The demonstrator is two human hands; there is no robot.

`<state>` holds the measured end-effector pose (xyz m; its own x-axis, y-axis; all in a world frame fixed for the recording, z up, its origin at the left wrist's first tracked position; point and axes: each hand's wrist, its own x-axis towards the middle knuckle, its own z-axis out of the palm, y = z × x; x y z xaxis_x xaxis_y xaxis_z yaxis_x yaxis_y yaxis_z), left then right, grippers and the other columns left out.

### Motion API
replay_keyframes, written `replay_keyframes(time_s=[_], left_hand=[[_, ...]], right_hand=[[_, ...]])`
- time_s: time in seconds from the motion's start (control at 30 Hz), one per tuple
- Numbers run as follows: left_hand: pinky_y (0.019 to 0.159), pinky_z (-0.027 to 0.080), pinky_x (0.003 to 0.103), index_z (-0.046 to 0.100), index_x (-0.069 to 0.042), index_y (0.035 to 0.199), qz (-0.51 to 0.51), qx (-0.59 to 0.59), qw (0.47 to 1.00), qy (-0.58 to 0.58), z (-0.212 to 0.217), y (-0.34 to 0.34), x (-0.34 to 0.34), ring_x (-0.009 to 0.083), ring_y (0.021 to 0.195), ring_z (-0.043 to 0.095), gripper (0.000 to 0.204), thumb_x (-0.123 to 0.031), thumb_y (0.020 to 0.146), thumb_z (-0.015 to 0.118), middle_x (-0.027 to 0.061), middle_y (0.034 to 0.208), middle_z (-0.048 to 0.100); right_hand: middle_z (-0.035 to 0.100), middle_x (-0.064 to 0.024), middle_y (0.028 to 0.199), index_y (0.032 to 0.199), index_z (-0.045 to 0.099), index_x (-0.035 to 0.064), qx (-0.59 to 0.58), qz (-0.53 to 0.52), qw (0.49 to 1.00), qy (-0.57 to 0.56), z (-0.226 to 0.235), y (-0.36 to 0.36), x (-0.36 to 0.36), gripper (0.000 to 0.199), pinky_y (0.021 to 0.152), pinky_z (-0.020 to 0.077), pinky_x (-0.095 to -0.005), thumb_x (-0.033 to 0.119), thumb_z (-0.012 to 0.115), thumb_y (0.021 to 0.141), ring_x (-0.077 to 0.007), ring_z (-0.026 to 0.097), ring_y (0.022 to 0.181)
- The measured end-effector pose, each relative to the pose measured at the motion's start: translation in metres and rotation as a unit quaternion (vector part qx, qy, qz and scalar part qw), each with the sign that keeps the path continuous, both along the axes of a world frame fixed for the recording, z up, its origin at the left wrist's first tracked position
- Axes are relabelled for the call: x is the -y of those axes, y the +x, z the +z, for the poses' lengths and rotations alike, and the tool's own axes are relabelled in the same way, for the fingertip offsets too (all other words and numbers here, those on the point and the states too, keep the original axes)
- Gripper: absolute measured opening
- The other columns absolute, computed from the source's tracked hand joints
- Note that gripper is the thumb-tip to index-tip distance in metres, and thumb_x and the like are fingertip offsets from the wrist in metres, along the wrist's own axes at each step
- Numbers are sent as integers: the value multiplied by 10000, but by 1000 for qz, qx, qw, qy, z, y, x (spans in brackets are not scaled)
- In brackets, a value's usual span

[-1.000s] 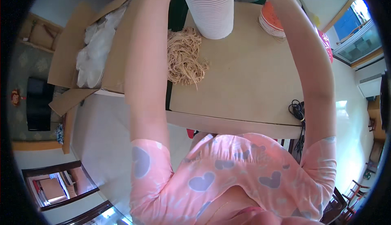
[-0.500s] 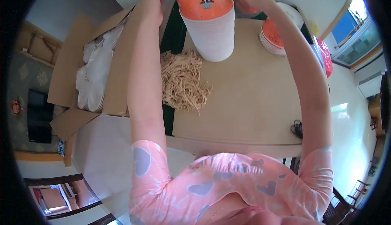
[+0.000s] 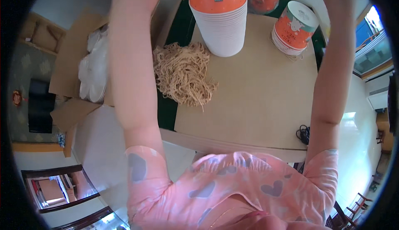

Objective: Threading and tying strings onto paper bowls for assembly in a packaging environment.

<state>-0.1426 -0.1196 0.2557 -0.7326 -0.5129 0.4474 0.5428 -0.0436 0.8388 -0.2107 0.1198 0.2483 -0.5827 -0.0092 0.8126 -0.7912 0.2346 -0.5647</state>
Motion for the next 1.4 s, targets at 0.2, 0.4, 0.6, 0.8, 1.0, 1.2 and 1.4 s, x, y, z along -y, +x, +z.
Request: replay_keyframes(time_s=[0.2,0.4,0.6,0.8,1.0,1.2,1.4], left_hand=[[821,462,257,637,4,1079,-6,224,948,-225,-167,97,-48,106,909,587,276,-223,985,512,47,1014,667],[649,490,274,679,-7,921,112,340,898,-256,-341,184,-34,134,705,633,171,-169,871,661,81,772,680],[687,494,419,614,-68,856,213,400,795,-404,-374,183,-63,288,777,627,220,-267,806,693,89,819,619],[666,508,383,642,-58,852,88,367,849,-371,-375,205,-56,289,737,646,132,-185,821,660,109,784,661],[657,515,352,646,-47,891,-106,429,836,-326,-299,287,-123,285,726,664,91,-98,816,643,141,799,669],[648,527,319,629,11,945,-138,346,879,-298,-279,321,-132,261,713,676,180,-41,779,676,153,823,678],[615,514,260,631,-7,893,-124,344,891,-270,-275,312,-125,123,671,649,132,-12,783,704,69,785,690]], right_hand=[[487,12,625,874,617,-23,272,-93,926,246,-114,77,-88,258,542,382,-263,234,612,893,-58,441,608],[615,-130,677,1213,503,60,391,0,881,267,-235,104,-106,367,582,462,-330,156,559,864,-177,589,586],[590,-120,635,1264,489,87,433,-28,863,261,-239,137,-104,397,603,472,-337,207,575,896,-207,599,570],[553,-1,695,1099,627,42,314,23,946,82,-223,195,-112,210,584,402,-245,36,578,895,-83,495,625],[587,-157,1148,1133,589,7,214,398,880,146,-247,277,-53,307,880,478,-385,22,621,828,-320,575,1061],[598,-151,1064,1246,521,15,263,432,846,167,-281,301,-43,383,812,500,-373,73,623,882,-285,611,946],[586,-128,845,1098,576,25,354,383,840,153,-273,301,-58,257,635,508,-347,76,654,858,-237,625,727]])
